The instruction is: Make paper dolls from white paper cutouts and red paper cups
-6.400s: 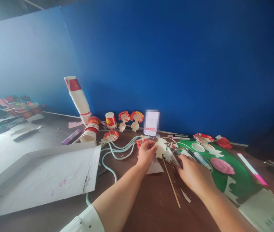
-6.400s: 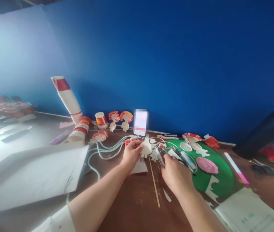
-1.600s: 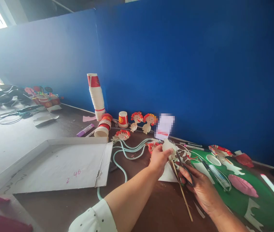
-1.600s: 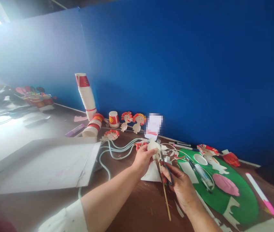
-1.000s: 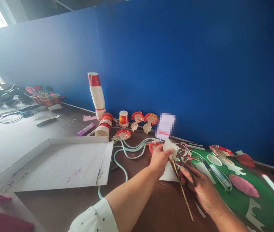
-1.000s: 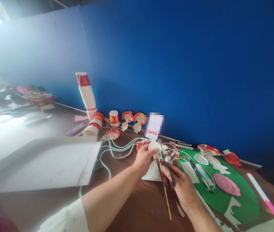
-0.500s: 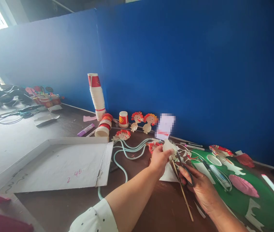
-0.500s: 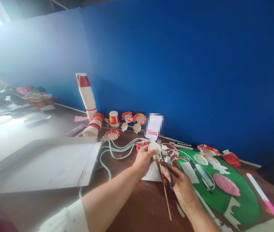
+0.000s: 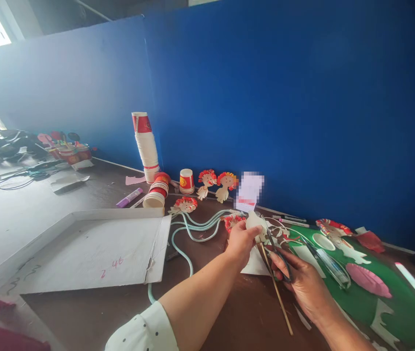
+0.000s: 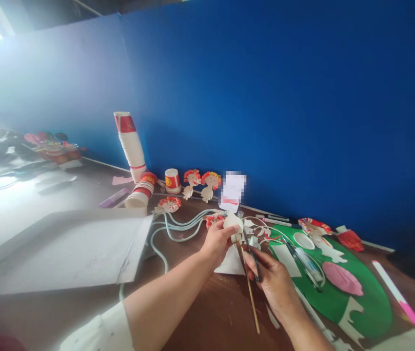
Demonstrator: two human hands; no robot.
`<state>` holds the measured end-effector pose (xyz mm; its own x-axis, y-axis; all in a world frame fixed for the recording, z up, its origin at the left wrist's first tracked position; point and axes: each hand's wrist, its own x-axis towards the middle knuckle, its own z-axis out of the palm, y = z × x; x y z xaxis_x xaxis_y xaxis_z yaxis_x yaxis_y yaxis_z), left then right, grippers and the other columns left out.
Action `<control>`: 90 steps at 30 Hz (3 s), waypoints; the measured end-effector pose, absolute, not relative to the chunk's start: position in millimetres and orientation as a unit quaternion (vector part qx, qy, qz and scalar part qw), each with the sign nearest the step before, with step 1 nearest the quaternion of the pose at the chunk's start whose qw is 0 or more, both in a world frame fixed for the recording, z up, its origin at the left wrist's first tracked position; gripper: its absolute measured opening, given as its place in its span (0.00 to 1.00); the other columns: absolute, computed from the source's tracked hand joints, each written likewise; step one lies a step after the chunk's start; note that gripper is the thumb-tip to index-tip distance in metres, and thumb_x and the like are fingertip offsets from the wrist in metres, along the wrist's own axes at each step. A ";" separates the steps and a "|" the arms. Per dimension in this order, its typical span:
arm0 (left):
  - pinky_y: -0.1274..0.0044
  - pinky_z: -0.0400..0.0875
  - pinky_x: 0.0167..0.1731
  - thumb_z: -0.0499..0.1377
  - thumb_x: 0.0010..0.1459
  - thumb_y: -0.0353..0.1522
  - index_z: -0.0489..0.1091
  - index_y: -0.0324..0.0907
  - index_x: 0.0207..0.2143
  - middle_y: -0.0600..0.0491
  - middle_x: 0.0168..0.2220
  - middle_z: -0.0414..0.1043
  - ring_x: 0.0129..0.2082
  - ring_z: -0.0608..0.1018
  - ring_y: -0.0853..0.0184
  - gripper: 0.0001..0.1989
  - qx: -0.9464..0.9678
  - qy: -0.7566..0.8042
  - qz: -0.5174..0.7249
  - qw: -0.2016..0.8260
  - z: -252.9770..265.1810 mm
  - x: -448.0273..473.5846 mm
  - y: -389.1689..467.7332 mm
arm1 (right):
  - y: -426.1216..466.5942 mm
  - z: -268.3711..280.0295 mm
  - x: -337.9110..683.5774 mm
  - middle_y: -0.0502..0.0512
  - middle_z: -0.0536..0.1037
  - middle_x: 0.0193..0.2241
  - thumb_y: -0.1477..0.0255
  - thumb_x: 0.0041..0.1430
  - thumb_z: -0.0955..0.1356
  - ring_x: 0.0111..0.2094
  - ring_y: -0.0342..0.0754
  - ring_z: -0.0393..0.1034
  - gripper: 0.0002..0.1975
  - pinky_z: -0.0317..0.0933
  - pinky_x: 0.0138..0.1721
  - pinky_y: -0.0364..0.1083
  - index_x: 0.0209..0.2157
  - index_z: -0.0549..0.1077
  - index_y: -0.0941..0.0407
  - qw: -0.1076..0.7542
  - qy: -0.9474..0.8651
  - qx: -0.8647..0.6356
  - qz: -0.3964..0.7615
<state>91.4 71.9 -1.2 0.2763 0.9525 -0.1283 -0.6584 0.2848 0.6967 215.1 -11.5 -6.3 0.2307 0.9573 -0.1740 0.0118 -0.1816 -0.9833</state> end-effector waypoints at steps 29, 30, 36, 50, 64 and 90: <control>0.75 0.68 0.31 0.70 0.35 0.33 0.73 0.36 0.33 0.49 0.30 0.74 0.28 0.75 0.67 0.20 0.290 0.271 0.520 0.757 -11.5 94.7 75.6 | -12.7 -1.1 218.0 0.50 0.70 0.21 0.54 0.46 0.74 0.23 0.46 0.60 0.19 0.53 0.21 0.44 0.38 0.82 0.49 0.485 -0.439 -0.619 0.435; 0.75 0.68 0.32 0.70 0.35 0.33 0.73 0.36 0.34 0.49 0.30 0.74 0.28 0.75 0.67 0.20 0.289 0.270 0.519 0.758 -11.1 94.6 75.5 | -12.3 -1.7 218.0 0.50 0.70 0.21 0.54 0.46 0.74 0.23 0.46 0.60 0.19 0.53 0.21 0.44 0.38 0.82 0.49 0.485 -0.438 -0.620 0.434; 0.74 0.68 0.33 0.70 0.36 0.33 0.73 0.36 0.33 0.49 0.29 0.74 0.28 0.75 0.67 0.19 0.289 0.271 0.520 0.757 -8.6 93.5 74.2 | -12.9 -1.5 215.2 0.50 0.70 0.21 0.54 0.42 0.75 0.22 0.44 0.59 0.21 0.51 0.20 0.43 0.38 0.82 0.50 0.498 -0.421 -0.620 0.436; 0.76 0.67 0.28 0.68 0.37 0.33 0.73 0.35 0.34 0.49 0.29 0.73 0.27 0.74 0.69 0.18 0.296 0.291 0.510 0.753 -6.3 91.1 74.2 | -12.9 -1.0 217.0 0.48 0.68 0.20 0.52 0.36 0.77 0.22 0.43 0.57 0.24 0.53 0.23 0.44 0.35 0.82 0.51 0.505 -0.406 -0.604 0.464; 0.75 0.66 0.31 0.70 0.35 0.35 0.71 0.36 0.33 0.51 0.28 0.72 0.27 0.73 0.69 0.21 0.321 0.267 0.498 0.760 -10.1 92.3 73.7 | -13.2 -0.7 220.6 0.49 0.70 0.22 0.54 0.46 0.74 0.24 0.44 0.60 0.20 0.53 0.21 0.42 0.38 0.81 0.50 0.482 -0.448 -0.614 0.435; 0.76 0.68 0.30 0.70 0.38 0.34 0.72 0.36 0.33 0.50 0.30 0.73 0.27 0.73 0.70 0.18 0.324 0.287 0.496 0.753 -13.7 91.4 77.3 | -13.6 4.5 216.4 0.49 0.69 0.20 0.54 0.41 0.76 0.21 0.42 0.60 0.21 0.55 0.20 0.41 0.35 0.82 0.52 0.497 -0.418 -0.620 0.440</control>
